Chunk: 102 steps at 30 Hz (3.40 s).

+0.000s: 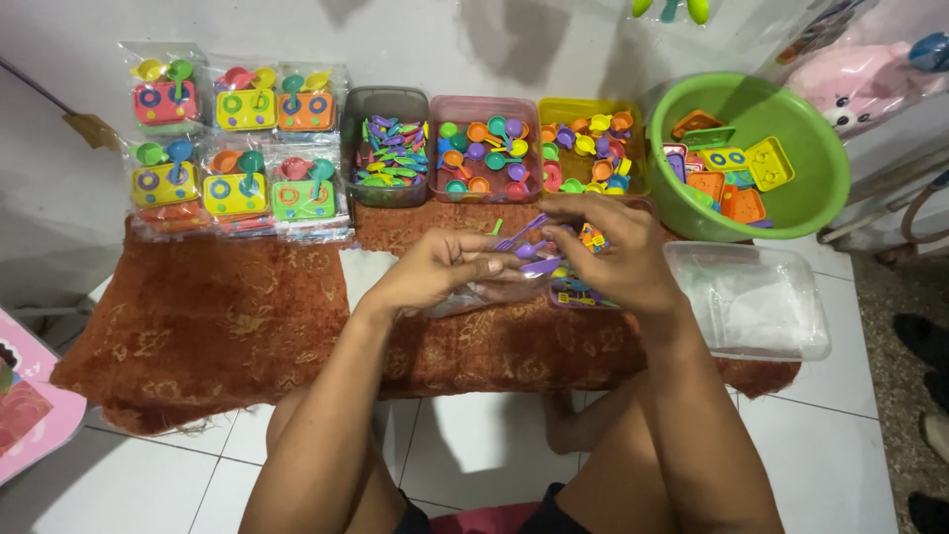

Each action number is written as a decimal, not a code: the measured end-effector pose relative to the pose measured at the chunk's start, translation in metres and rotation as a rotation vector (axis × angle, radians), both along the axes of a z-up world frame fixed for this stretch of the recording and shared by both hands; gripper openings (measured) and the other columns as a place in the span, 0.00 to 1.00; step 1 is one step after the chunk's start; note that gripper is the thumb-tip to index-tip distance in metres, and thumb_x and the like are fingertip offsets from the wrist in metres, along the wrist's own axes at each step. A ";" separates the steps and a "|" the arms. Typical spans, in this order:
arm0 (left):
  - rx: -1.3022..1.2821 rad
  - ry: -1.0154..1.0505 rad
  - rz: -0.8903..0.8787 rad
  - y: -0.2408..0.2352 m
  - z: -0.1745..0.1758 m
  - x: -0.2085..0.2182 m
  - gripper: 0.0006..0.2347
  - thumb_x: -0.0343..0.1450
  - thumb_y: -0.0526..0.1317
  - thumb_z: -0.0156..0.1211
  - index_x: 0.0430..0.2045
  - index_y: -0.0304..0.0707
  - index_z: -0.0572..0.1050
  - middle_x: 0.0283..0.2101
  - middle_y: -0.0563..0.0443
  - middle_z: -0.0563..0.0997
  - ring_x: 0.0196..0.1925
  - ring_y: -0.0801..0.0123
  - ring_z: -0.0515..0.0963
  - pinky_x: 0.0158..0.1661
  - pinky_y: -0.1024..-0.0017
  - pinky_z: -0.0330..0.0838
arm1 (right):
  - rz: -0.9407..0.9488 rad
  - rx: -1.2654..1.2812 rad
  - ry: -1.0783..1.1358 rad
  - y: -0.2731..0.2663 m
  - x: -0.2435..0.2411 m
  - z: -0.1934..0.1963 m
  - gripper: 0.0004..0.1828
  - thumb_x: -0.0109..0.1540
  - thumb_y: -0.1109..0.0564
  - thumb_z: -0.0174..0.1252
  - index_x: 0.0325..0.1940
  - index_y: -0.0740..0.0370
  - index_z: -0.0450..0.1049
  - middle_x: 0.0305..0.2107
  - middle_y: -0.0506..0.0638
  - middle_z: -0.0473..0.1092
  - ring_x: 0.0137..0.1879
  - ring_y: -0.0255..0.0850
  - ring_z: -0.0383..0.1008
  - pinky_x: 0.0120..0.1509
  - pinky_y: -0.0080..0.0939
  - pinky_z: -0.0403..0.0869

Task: The person sits on the floor and packs colorful plastic toy cutlery, including forks, spoons, and knives, into small clear plastic bags. They arrange the items inside the bags and seal them, placing the finished packages on a table covered with a brown cloth. Later, the person wipes an orange plastic item with a purple cloth.

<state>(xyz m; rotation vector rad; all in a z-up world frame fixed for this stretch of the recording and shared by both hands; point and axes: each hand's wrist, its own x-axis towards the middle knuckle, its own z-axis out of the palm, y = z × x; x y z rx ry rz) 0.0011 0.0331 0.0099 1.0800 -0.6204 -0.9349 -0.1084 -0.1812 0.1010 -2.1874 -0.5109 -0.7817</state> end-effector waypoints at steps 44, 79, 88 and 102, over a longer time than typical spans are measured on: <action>-0.216 0.157 0.268 -0.018 -0.001 0.004 0.18 0.77 0.41 0.51 0.62 0.34 0.69 0.55 0.27 0.78 0.55 0.40 0.80 0.50 0.44 0.80 | 0.031 0.329 0.156 -0.004 0.033 -0.045 0.35 0.60 0.54 0.72 0.68 0.64 0.66 0.63 0.64 0.65 0.68 0.56 0.67 0.68 0.55 0.71; 0.076 -0.375 0.103 0.001 0.003 -0.009 0.15 0.68 0.28 0.62 0.49 0.31 0.80 0.44 0.39 0.85 0.42 0.65 0.79 0.46 0.67 0.75 | 0.030 1.015 0.254 0.019 0.040 -0.043 0.09 0.61 0.67 0.66 0.44 0.72 0.77 0.27 0.59 0.78 0.35 0.43 0.82 0.44 0.46 0.84; 0.112 -0.346 0.027 -0.017 -0.022 -0.007 0.13 0.69 0.29 0.60 0.49 0.32 0.80 0.44 0.41 0.85 0.43 0.68 0.79 0.45 0.71 0.75 | 0.043 1.027 0.207 0.017 0.026 -0.019 0.11 0.63 0.65 0.63 0.49 0.71 0.79 0.25 0.55 0.77 0.32 0.33 0.77 0.40 0.35 0.79; 0.050 0.007 0.209 -0.027 -0.040 -0.009 0.15 0.68 0.30 0.66 0.50 0.28 0.79 0.42 0.45 0.86 0.40 0.72 0.83 0.42 0.75 0.79 | 0.048 0.666 0.449 -0.027 0.031 -0.054 0.22 0.57 0.61 0.71 0.53 0.70 0.75 0.35 0.51 0.77 0.40 0.33 0.78 0.44 0.33 0.80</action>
